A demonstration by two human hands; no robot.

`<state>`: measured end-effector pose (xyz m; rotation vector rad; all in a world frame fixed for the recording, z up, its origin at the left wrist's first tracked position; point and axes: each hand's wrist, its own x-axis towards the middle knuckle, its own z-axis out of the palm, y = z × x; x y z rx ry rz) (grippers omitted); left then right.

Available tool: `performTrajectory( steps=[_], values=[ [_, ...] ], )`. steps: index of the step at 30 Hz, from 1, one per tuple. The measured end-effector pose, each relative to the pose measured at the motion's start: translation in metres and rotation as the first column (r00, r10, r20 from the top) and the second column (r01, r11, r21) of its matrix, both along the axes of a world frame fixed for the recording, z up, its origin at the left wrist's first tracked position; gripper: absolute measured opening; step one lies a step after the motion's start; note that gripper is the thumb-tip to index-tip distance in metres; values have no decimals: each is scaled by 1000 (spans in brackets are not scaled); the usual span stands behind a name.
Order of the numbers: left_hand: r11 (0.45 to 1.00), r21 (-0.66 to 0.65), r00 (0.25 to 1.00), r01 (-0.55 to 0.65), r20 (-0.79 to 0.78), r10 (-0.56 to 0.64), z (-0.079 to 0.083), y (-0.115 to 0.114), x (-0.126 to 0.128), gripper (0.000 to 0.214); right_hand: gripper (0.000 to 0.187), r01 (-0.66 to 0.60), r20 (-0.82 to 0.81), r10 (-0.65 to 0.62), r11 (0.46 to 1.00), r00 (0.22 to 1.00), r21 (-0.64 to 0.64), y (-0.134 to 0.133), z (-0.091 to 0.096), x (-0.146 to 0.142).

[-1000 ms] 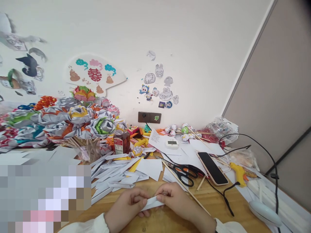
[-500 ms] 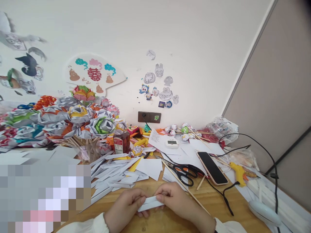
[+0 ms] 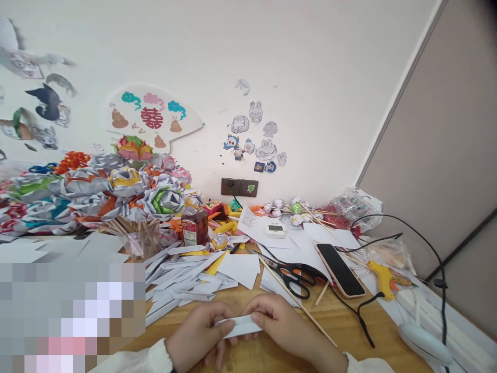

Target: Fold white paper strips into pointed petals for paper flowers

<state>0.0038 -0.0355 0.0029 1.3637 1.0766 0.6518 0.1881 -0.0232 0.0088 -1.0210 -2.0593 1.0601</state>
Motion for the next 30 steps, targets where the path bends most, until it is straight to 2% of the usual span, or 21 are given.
performTrajectory(
  steps=[5, 12, 18, 23, 30],
  values=[
    [999, -41, 999, -30, 11, 31, 2, 5, -4, 36, 17, -28, -91, 17, 991, 996, -127, 1, -3, 3],
    [996, 29, 996, -90, 5, 90, 3, 6, -3, 38, 15, -8, -139, -12, 990, 990, -139, 4, -8, 3],
    [999, 39, 999, -29, -16, 29, -7, 3, -1, 37, 9, 23, -113, -39, 990, 993, -141, 0, -13, -6],
    [1000, -4, 996, -25, 84, 25, -8, 2, 1, 37, 8, 73, -94, -82, 993, 992, -97, 0, -13, -8],
    [981, -142, 952, -131, 259, 164, -2, 5, -1, 36, 17, -8, -200, -24, 987, 979, -159, -2, -8, -5]
  ],
)
